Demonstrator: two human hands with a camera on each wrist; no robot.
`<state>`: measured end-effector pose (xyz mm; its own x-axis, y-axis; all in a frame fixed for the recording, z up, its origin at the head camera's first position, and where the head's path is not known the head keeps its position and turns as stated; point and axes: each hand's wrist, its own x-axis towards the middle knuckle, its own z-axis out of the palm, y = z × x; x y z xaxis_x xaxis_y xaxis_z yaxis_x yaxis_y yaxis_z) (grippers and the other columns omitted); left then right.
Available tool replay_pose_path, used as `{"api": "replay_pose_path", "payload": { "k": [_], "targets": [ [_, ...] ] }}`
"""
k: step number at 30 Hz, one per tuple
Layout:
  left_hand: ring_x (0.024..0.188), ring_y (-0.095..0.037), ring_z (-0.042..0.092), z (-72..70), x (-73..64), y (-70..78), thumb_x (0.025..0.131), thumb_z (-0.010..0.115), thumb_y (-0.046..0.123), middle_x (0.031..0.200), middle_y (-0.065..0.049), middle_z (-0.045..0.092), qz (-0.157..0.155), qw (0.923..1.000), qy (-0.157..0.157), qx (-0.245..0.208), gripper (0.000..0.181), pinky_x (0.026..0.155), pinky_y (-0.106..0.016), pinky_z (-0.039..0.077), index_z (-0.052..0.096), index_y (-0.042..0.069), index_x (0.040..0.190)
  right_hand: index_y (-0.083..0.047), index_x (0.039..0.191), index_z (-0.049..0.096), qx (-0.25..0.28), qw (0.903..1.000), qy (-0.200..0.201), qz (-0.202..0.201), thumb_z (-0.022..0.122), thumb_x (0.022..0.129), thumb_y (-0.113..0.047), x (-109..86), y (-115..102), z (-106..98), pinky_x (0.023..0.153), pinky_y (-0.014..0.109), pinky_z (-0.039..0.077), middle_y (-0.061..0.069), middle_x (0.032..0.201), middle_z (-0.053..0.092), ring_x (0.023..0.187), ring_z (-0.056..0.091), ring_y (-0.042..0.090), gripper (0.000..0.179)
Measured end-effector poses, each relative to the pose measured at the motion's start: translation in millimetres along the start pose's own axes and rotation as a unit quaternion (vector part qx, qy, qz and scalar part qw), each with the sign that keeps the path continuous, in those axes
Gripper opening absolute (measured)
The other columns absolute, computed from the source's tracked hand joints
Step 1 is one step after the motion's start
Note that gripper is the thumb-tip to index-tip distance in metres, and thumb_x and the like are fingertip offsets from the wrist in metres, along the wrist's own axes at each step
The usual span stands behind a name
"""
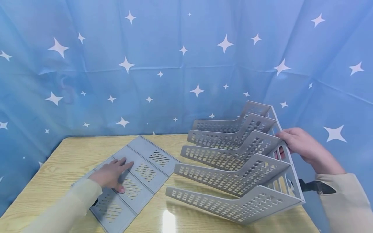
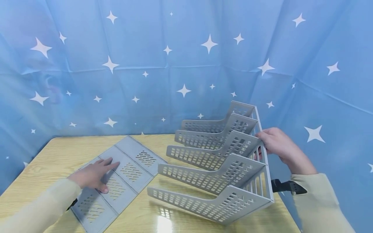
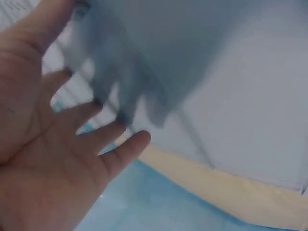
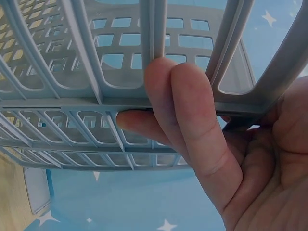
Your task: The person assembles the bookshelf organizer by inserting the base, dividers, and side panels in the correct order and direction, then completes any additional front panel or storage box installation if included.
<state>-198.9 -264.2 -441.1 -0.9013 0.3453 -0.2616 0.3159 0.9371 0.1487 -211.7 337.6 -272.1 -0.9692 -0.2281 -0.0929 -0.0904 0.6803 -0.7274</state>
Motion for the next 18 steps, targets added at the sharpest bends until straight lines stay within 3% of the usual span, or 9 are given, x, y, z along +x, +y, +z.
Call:
{"api": "replay_pose_path", "payload": {
  "k": [3, 9, 13, 18],
  "targets": [
    [0.136, -0.064, 0.037, 8.7, -1.6, 9.8, 0.076, 0.087, 0.047, 0.155, -0.039, 0.035, 0.012, 0.9995, 0.030, 0.005, 0.100, 0.099, -0.071, 0.043, 0.045, 0.001, 0.154, 0.011, 0.096, 0.068, -0.015, 0.9999, -0.004, -0.006, 0.030, 0.112, -0.018, 1.4, -7.7, -2.4, 0.064, 0.034, 0.058, 0.012, 0.063, 0.068, 0.059, 0.068, 0.024, 0.050],
    [0.119, -0.060, 0.053, 20.7, 5.4, 62.7, 0.085, 0.074, 0.063, 0.132, -0.044, 0.051, -0.004, 0.9944, 0.075, 0.074, 0.098, 0.094, -0.064, 0.051, 0.050, -0.010, 0.145, 0.006, 0.096, 0.068, -0.068, 0.9974, -0.021, -0.014, 0.030, 0.112, -0.018, 7.3, -24.7, -8.6, 0.071, 0.027, 0.054, 0.012, 0.064, 0.069, 0.061, 0.069, 0.025, 0.048],
    [0.117, -0.055, 0.058, 22.7, 12.4, 90.7, 0.086, 0.070, 0.067, 0.123, -0.045, 0.057, -0.024, 0.9890, 0.081, 0.121, 0.098, 0.097, -0.058, 0.052, 0.054, -0.014, 0.139, 0.006, 0.099, 0.068, -0.081, 0.9959, -0.039, -0.016, 0.032, 0.112, -0.017, 14.1, -32.9, -11.4, 0.065, 0.029, 0.051, 0.013, 0.066, 0.069, 0.059, 0.067, 0.024, 0.045],
    [0.110, -0.050, 0.064, 23.0, 16.9, 104.7, 0.086, 0.066, 0.073, 0.116, -0.043, 0.061, -0.066, 0.9825, 0.073, 0.158, 0.099, 0.088, -0.052, 0.057, 0.058, -0.012, 0.136, 0.008, 0.105, 0.068, -0.076, 0.9946, -0.069, 0.010, 0.034, 0.111, -0.018, 26.1, -37.4, -15.9, 0.060, 0.031, 0.048, 0.013, 0.066, 0.069, 0.059, 0.066, 0.025, 0.043]
  ]
}}
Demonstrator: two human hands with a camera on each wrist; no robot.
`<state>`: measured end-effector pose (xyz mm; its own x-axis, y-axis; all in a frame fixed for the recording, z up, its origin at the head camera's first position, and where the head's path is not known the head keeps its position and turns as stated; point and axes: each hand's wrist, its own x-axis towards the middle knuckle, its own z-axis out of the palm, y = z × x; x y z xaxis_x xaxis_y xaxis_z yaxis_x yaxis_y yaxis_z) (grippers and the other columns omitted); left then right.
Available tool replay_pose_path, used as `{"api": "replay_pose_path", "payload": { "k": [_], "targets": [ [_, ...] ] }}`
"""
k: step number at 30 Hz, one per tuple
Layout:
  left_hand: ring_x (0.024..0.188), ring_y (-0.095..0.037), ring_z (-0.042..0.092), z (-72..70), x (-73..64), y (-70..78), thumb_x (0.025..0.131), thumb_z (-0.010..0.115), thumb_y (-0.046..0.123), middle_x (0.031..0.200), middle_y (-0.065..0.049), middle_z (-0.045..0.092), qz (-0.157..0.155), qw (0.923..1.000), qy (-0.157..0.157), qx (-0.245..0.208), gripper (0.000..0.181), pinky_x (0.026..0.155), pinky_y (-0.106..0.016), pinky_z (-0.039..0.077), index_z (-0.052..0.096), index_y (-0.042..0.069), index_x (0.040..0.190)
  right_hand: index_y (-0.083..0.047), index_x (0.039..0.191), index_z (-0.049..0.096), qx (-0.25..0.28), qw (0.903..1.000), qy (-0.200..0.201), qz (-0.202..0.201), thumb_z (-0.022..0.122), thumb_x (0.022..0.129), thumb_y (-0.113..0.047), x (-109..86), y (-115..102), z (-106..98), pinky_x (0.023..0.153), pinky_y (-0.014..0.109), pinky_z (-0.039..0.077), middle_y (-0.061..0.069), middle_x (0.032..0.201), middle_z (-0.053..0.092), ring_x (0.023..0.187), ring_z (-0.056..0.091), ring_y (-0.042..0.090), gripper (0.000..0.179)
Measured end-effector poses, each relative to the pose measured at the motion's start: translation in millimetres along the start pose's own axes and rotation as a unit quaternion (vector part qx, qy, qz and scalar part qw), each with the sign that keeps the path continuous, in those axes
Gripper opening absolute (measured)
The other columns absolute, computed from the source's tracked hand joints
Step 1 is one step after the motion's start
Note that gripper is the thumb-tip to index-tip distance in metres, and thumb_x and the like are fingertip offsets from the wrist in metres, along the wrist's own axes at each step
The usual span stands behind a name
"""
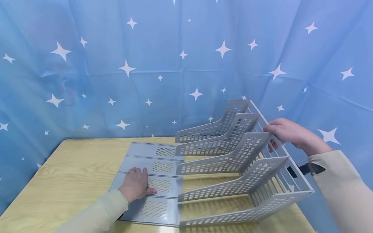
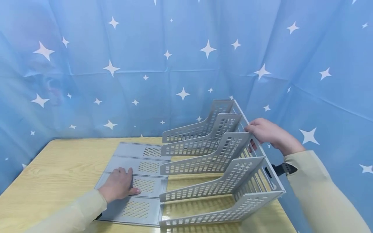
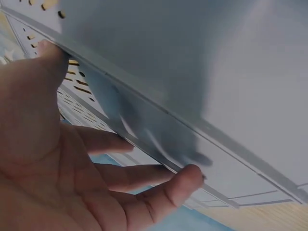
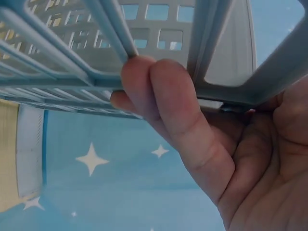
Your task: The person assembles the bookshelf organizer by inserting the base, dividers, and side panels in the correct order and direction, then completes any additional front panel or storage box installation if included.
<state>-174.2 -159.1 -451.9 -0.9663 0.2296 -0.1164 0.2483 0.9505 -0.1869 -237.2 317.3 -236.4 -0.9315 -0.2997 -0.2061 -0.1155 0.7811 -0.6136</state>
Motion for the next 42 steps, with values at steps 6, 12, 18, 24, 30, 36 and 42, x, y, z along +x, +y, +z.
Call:
{"api": "replay_pose_path", "payload": {
  "k": [6, 12, 18, 24, 30, 36, 42],
  "targets": [
    [0.090, -0.036, 0.066, 1.2, 6.0, 2.2, 0.085, 0.060, 0.079, 0.106, -0.037, 0.065, -0.035, 0.9988, -0.015, 0.030, 0.101, 0.071, -0.042, 0.059, 0.060, -0.009, 0.136, 0.013, 0.113, 0.066, 0.015, 0.9991, -0.032, 0.026, 0.033, 0.111, -0.018, 23.9, 5.2, -6.3, 0.068, 0.036, 0.057, 0.011, 0.069, 0.070, 0.064, 0.069, 0.026, 0.045],
    [0.086, -0.035, 0.065, 3.0, 8.9, 3.8, 0.086, 0.057, 0.079, 0.102, -0.036, 0.066, -0.028, 0.9984, -0.007, 0.049, 0.101, 0.069, -0.041, 0.057, 0.061, -0.008, 0.135, 0.015, 0.115, 0.065, 0.023, 0.9980, -0.044, 0.038, 0.032, 0.111, -0.016, 36.6, 11.9, -12.0, 0.070, 0.038, 0.059, 0.011, 0.073, 0.071, 0.066, 0.070, 0.026, 0.046],
    [0.084, -0.035, 0.065, 4.3, 9.3, 6.6, 0.086, 0.056, 0.079, 0.100, -0.037, 0.066, -0.023, 0.9981, 0.008, 0.056, 0.100, 0.068, -0.041, 0.057, 0.062, -0.008, 0.135, 0.016, 0.119, 0.061, 0.015, 0.9975, -0.055, 0.040, 0.030, 0.113, -0.017, 37.1, 17.7, -14.3, 0.074, 0.041, 0.060, 0.012, 0.074, 0.070, 0.069, 0.070, 0.028, 0.046],
    [0.086, -0.041, 0.065, 6.3, 12.5, 6.0, 0.086, 0.058, 0.079, 0.101, -0.041, 0.063, -0.051, 0.9984, 0.014, 0.020, 0.102, 0.067, -0.043, 0.060, 0.060, -0.012, 0.133, 0.016, 0.127, 0.054, 0.000, 0.9993, -0.031, 0.021, 0.031, 0.115, -0.022, 35.0, 14.0, -13.5, 0.074, 0.041, 0.060, 0.013, 0.082, 0.070, 0.073, 0.072, 0.029, 0.046],
    [0.102, -0.049, 0.063, 12.7, 13.1, -2.1, 0.090, 0.061, 0.073, 0.112, -0.045, 0.060, -0.041, 0.9983, 0.010, -0.041, 0.100, 0.082, -0.050, 0.059, 0.055, -0.014, 0.137, 0.010, 0.125, 0.060, -0.191, 0.9750, 0.093, -0.065, 0.050, 0.110, -0.022, -7.8, -17.2, -5.5, 0.079, 0.051, 0.059, 0.021, 0.106, 0.072, 0.085, 0.073, 0.031, 0.036],
    [0.128, -0.067, 0.043, 7.3, -0.2, -15.9, 0.085, 0.075, 0.063, 0.140, -0.051, 0.040, -0.025, 0.9811, -0.040, -0.188, 0.102, 0.103, -0.066, 0.045, 0.046, -0.011, 0.147, 0.000, 0.122, 0.068, -0.280, 0.8993, 0.198, -0.271, 0.077, 0.089, -0.014, -75.3, -55.5, 63.3, 0.079, 0.051, 0.061, 0.015, 0.110, 0.075, 0.095, 0.072, 0.032, 0.037],
    [0.125, -0.074, 0.037, 0.3, -8.9, -11.7, 0.066, 0.090, 0.061, 0.149, -0.052, 0.027, 0.004, 0.9753, -0.051, -0.215, 0.121, 0.097, -0.071, 0.047, 0.041, -0.010, 0.151, -0.001, 0.111, 0.069, -0.359, 0.8296, 0.233, -0.359, 0.092, 0.070, -0.021, -74.9, -57.0, 173.6, 0.088, 0.046, 0.060, 0.011, 0.109, 0.073, 0.101, 0.070, 0.029, 0.051]
  ]
}}
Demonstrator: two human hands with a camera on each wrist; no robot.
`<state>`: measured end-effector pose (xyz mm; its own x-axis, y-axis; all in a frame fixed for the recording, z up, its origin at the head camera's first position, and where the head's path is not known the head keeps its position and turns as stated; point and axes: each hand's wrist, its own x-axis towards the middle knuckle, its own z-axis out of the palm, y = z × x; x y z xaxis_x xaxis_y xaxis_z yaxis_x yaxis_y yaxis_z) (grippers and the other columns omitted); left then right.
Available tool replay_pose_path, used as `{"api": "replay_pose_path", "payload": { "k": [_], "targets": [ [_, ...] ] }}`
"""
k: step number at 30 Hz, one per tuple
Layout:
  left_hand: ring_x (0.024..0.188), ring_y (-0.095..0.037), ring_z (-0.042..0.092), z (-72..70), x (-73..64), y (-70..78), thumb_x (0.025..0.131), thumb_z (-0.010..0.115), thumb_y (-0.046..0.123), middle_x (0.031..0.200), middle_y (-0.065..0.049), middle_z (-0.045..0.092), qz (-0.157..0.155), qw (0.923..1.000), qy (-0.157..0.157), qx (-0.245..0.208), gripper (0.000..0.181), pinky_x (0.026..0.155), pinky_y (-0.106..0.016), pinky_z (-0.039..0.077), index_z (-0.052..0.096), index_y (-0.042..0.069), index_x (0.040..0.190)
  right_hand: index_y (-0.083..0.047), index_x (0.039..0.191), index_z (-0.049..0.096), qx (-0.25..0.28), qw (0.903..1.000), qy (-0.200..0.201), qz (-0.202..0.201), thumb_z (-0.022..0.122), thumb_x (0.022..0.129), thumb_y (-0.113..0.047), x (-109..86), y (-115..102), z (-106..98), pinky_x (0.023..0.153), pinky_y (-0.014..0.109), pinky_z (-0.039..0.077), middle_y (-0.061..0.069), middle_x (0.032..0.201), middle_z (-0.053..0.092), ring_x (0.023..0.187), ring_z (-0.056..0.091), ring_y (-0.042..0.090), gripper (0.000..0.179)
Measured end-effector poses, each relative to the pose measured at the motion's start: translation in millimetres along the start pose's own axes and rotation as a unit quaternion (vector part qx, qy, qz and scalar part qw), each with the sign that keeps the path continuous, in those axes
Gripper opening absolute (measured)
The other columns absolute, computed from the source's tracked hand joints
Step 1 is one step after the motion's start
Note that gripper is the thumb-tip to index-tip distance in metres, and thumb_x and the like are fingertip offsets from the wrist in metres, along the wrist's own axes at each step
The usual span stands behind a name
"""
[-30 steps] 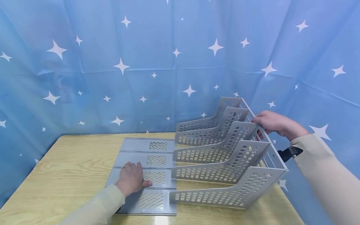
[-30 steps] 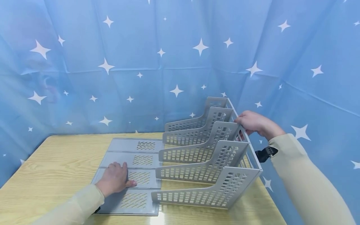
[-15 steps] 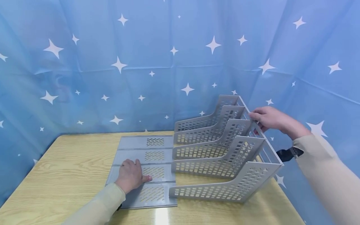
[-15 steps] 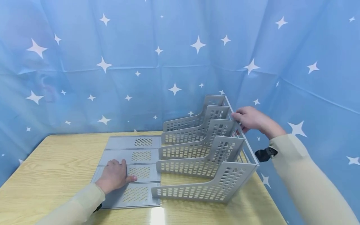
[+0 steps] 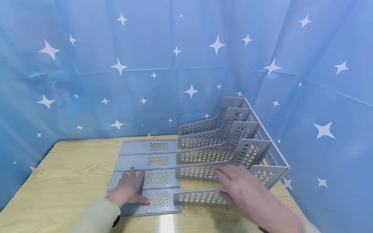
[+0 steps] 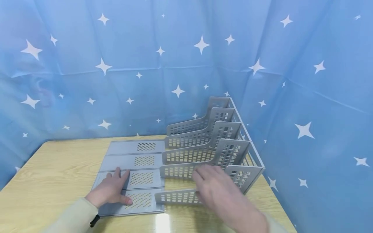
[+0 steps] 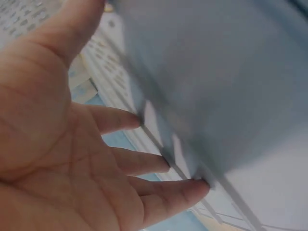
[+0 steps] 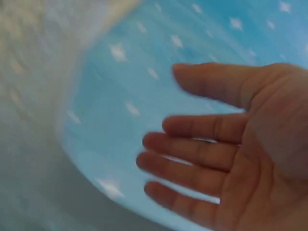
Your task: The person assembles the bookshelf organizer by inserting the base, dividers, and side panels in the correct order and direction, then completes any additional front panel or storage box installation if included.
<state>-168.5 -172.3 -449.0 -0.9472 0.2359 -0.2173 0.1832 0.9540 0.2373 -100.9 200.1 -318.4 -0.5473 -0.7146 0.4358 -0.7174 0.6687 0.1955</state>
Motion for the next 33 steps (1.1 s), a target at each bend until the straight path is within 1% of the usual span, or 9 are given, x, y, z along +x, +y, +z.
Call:
{"api": "replay_pose_path", "payload": {
  "k": [1, 3, 5, 7, 9, 12, 23, 30, 33],
  "targets": [
    [0.125, -0.074, 0.037, 1.3, -0.9, -0.3, 0.065, 0.091, 0.061, 0.149, -0.051, 0.026, 0.001, 1.0000, 0.003, 0.004, 0.122, 0.097, -0.070, 0.048, 0.041, -0.009, 0.151, -0.003, 0.105, 0.068, -0.009, 0.9999, -0.014, -0.001, 0.093, 0.069, -0.023, -0.3, -5.1, 14.3, 0.085, 0.044, 0.060, 0.008, 0.102, 0.072, 0.096, 0.070, 0.026, 0.048],
    [0.126, -0.074, 0.038, 3.0, -1.7, -1.6, 0.062, 0.093, 0.060, 0.150, -0.051, 0.027, 0.002, 0.9999, 0.011, 0.009, 0.124, 0.098, -0.069, 0.047, 0.041, -0.008, 0.152, -0.008, 0.091, 0.065, -0.013, 0.9985, -0.052, 0.007, 0.089, 0.072, -0.014, -1.9, -8.9, 38.2, 0.068, 0.034, 0.058, -0.001, 0.081, 0.066, 0.075, 0.065, 0.017, 0.032],
    [0.127, -0.074, 0.037, 2.3, -1.6, -2.6, 0.062, 0.093, 0.060, 0.150, -0.050, 0.027, 0.003, 0.9998, 0.015, 0.012, 0.124, 0.099, -0.070, 0.046, 0.041, -0.007, 0.152, -0.012, 0.080, 0.060, -0.007, 0.9970, -0.076, 0.014, 0.081, 0.071, 0.001, -3.6, -7.3, 55.8, 0.049, 0.025, 0.045, -0.008, 0.063, 0.050, 0.056, 0.049, 0.008, 0.026],
    [0.127, -0.073, 0.037, 0.2, -1.0, -2.3, 0.062, 0.094, 0.059, 0.150, -0.050, 0.028, 0.002, 0.9997, 0.018, 0.016, 0.123, 0.099, -0.070, 0.046, 0.042, -0.007, 0.152, -0.015, 0.072, 0.058, 0.015, 0.9946, -0.099, 0.023, 0.069, 0.067, 0.014, -5.7, -5.5, 63.9, 0.042, 0.020, 0.031, -0.011, 0.054, 0.038, 0.048, 0.034, 0.003, 0.031],
    [0.127, -0.073, 0.038, -1.0, -0.6, -2.2, 0.062, 0.094, 0.058, 0.150, -0.050, 0.028, 0.002, 0.9996, 0.019, 0.019, 0.123, 0.099, -0.070, 0.046, 0.042, -0.007, 0.152, -0.016, 0.068, 0.056, 0.026, 0.9940, -0.104, 0.021, 0.061, 0.060, 0.019, -7.4, -4.1, 67.1, 0.040, 0.018, 0.022, -0.012, 0.051, 0.030, 0.048, 0.025, 0.002, 0.037],
    [0.126, -0.072, 0.039, -1.5, -0.2, -2.1, 0.062, 0.095, 0.056, 0.150, -0.049, 0.029, 0.001, 0.9995, 0.021, 0.023, 0.122, 0.098, -0.069, 0.047, 0.042, -0.007, 0.152, -0.018, 0.065, 0.054, 0.038, 0.9944, -0.098, 0.008, 0.060, 0.056, 0.020, -9.4, -3.1, 66.7, 0.042, 0.017, 0.022, -0.014, 0.053, 0.028, 0.049, 0.024, 0.000, 0.039],
    [0.127, -0.071, 0.040, -0.6, -1.8, -1.4, 0.062, 0.094, 0.055, 0.150, -0.049, 0.029, -0.006, 0.9995, 0.013, 0.027, 0.121, 0.100, -0.069, 0.046, 0.042, -0.007, 0.152, -0.022, 0.060, 0.045, 0.059, 0.9948, -0.082, -0.014, 0.053, 0.054, 0.021, -10.5, -1.4, 65.0, 0.043, 0.014, 0.015, -0.015, 0.057, 0.019, 0.051, 0.017, -0.002, 0.044],
    [0.125, -0.070, 0.042, -0.4, -1.4, -1.3, 0.062, 0.094, 0.056, 0.150, -0.049, 0.030, -0.004, 0.9993, 0.013, 0.035, 0.121, 0.099, -0.068, 0.047, 0.042, -0.007, 0.152, -0.021, 0.062, 0.050, 0.067, 0.9929, -0.097, -0.014, 0.055, 0.053, 0.022, -10.1, -1.7, 63.0, 0.042, 0.015, 0.020, -0.016, 0.055, 0.029, 0.050, 0.022, -0.002, 0.044],
    [0.125, -0.070, 0.042, -0.8, -1.6, -1.3, 0.063, 0.093, 0.056, 0.150, -0.049, 0.030, -0.003, 0.9993, 0.013, 0.036, 0.121, 0.099, -0.068, 0.047, 0.042, -0.007, 0.152, -0.021, 0.061, 0.048, 0.066, 0.9934, -0.093, -0.014, 0.055, 0.054, 0.021, -10.1, -1.4, 62.5, 0.042, 0.016, 0.019, -0.015, 0.055, 0.027, 0.051, 0.021, -0.002, 0.044]
  ]
}}
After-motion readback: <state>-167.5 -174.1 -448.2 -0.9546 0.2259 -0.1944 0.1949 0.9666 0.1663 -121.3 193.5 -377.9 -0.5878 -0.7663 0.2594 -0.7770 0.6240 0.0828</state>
